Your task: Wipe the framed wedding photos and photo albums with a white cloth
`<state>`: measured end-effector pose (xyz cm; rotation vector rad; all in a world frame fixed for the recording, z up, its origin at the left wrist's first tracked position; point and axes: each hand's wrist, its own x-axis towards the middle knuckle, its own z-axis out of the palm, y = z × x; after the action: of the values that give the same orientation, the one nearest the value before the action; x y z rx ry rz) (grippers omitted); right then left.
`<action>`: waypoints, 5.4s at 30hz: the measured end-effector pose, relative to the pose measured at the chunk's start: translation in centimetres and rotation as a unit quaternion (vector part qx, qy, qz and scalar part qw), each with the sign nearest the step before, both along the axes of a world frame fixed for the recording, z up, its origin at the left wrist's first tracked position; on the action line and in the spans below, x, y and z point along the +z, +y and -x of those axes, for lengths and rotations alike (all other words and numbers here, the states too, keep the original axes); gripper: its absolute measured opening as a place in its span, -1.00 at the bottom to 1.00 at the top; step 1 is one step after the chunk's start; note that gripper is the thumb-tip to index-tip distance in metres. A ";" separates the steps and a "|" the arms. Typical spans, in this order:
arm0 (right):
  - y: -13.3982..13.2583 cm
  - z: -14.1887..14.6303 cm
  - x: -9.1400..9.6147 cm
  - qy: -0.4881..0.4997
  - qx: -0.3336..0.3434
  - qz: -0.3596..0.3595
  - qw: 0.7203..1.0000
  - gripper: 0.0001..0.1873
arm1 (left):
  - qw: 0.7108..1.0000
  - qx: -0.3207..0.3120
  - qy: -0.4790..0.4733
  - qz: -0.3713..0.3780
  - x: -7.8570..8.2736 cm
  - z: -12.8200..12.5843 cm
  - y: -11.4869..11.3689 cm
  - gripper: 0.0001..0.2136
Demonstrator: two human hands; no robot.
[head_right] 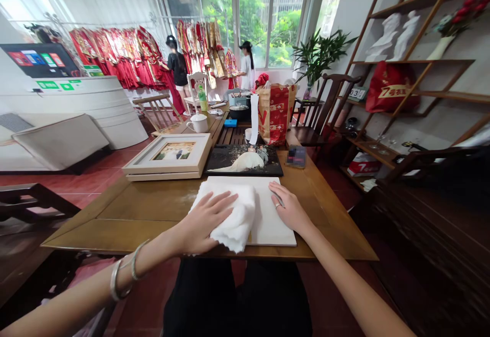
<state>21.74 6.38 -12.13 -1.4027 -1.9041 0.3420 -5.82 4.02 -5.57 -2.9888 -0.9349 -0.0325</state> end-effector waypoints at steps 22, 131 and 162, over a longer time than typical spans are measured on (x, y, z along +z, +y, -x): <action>-0.1 0.1 0.1 -0.004 0.001 -0.007 1.000 -0.62 | 0.999 0.020 -0.003 0.025 0.1 -0.9 -1.4 -0.39; 0.0 -0.3 -0.1 0.061 0.045 -0.019 0.997 -0.54 | 0.994 0.105 -0.012 -0.028 -0.8 -8.7 -2.9 -0.32; 0.5 -1.0 -0.2 0.097 0.041 0.014 0.994 -0.56 | 0.998 0.064 -0.001 0.001 -0.1 -8.3 -3.8 -0.31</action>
<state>22.71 6.91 -12.36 -1.2627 -1.8069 0.5285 2.46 0.24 -5.64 -2.9234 -1.1240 -0.0340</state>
